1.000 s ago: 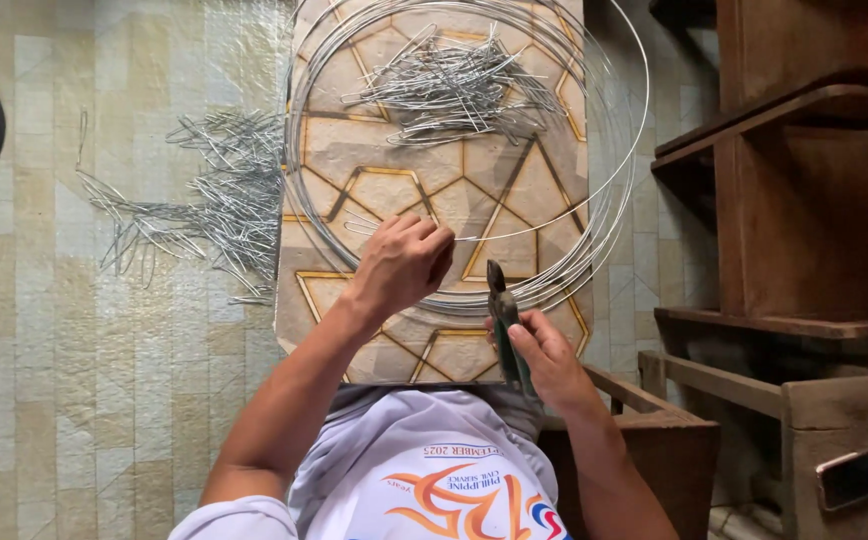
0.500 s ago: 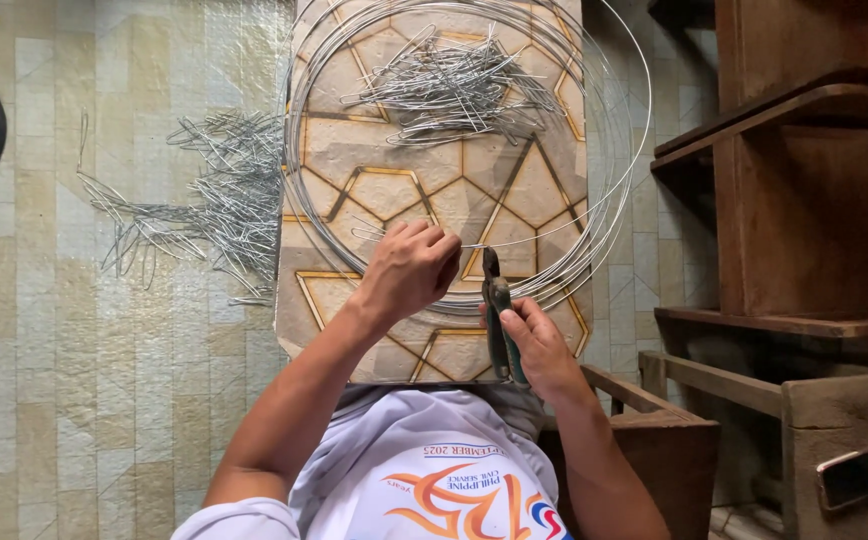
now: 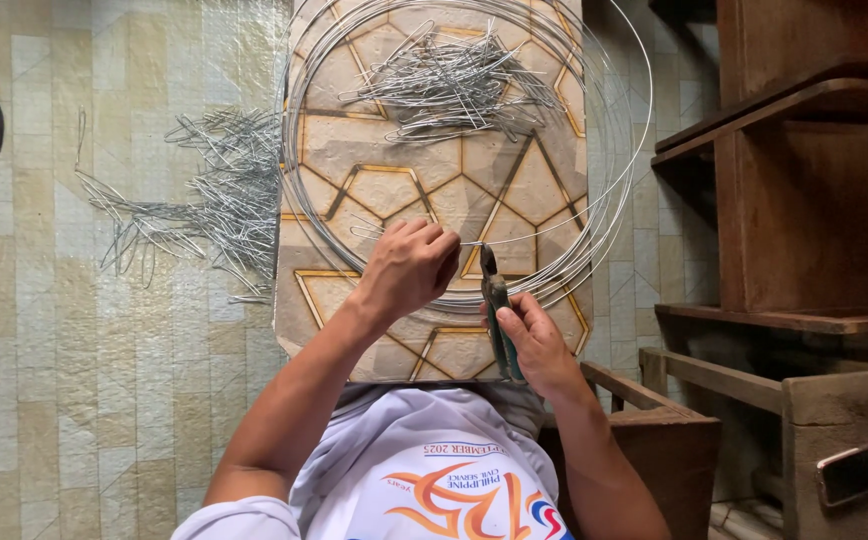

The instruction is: Cutting metal wire from a coil into small segments using wire cutters.

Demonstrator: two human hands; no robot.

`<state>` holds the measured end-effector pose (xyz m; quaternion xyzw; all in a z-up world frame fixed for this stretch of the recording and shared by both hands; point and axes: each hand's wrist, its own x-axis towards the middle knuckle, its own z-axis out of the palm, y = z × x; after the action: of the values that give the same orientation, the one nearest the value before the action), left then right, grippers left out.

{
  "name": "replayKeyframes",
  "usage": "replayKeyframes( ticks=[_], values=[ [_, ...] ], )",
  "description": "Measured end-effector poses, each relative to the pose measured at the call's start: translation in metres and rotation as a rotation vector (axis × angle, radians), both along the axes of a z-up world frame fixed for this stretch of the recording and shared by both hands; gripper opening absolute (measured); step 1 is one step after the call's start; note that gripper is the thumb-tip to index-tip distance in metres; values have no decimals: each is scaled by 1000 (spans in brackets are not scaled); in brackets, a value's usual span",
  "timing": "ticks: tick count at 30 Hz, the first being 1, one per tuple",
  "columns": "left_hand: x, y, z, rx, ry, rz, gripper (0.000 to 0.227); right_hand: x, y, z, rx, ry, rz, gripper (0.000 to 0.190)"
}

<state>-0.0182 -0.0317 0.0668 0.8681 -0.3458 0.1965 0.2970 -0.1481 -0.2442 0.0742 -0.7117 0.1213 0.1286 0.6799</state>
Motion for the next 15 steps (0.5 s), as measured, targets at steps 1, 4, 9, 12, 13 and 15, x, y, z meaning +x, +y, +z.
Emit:
replayKeyframes(
  ticks=[1,4,9,12,13,15],
  values=[
    [0,0,1,0,1,0,11,0,0,1,0,1,0,23],
    [-1,0,2,5,-4,3,12,2,2,5,-16,1,11,25],
    [-2,-1,1,11,-16,19,13,-1,-2,-12,-127,5,27,24],
    [-5,-1,-12,82,-17,33,11,-1,6,10,-363,55,66,25],
    [-7,-2,-12,83,-16,33,11,0,9,14,-362,56,65,25],
    [-9,-5,-12,124,-26,54,11,0,15,22,-537,70,78,27]
  ],
)
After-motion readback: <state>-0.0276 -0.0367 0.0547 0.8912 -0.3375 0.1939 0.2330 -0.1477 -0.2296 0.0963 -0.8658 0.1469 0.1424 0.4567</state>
